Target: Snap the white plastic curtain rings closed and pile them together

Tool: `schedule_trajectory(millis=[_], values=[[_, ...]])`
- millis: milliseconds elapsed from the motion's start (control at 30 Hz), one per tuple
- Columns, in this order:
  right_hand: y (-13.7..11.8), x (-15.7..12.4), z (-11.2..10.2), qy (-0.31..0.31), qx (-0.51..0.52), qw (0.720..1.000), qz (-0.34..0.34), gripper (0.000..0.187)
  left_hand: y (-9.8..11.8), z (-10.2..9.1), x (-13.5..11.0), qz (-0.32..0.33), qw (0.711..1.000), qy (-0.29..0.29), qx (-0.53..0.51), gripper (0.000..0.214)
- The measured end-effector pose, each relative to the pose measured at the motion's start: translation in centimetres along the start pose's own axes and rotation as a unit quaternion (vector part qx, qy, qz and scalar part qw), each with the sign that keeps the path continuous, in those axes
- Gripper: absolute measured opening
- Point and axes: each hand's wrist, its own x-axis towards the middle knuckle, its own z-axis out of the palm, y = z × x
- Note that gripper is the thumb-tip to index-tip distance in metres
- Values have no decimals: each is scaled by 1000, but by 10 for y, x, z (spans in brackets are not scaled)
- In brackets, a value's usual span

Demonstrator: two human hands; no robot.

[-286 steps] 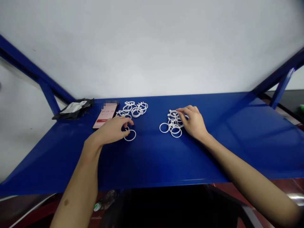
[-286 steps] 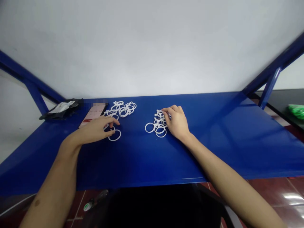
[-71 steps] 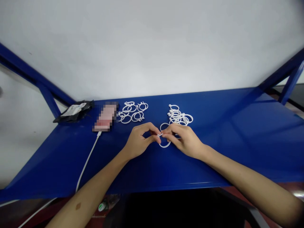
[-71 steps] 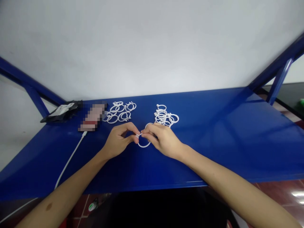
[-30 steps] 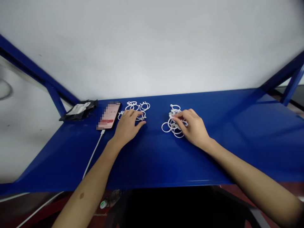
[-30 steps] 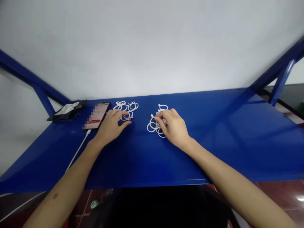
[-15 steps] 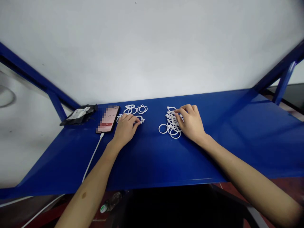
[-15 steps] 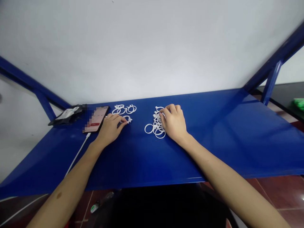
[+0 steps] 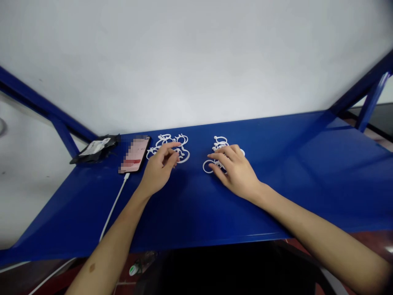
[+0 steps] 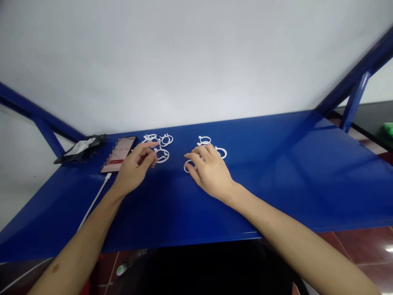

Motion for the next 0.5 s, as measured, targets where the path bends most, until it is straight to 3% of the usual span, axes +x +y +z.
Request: schedule_trajectory(millis=[133,267,400,500], values=[[-5,-2,3,-30,72,997,13,28,2,6,-5,-35,975,-133,-174,30],[-8,-6,8,-65,120,990,37,26,3,15,-10,-65,941,-211,-258,29],[-7,-8,12,-86,171,981,42,16,4,21,-13,-82,928,-238,-274,27],[-6,-9,13,-90,206,973,45,11,5,24,-14,-73,940,-212,-258,22]])
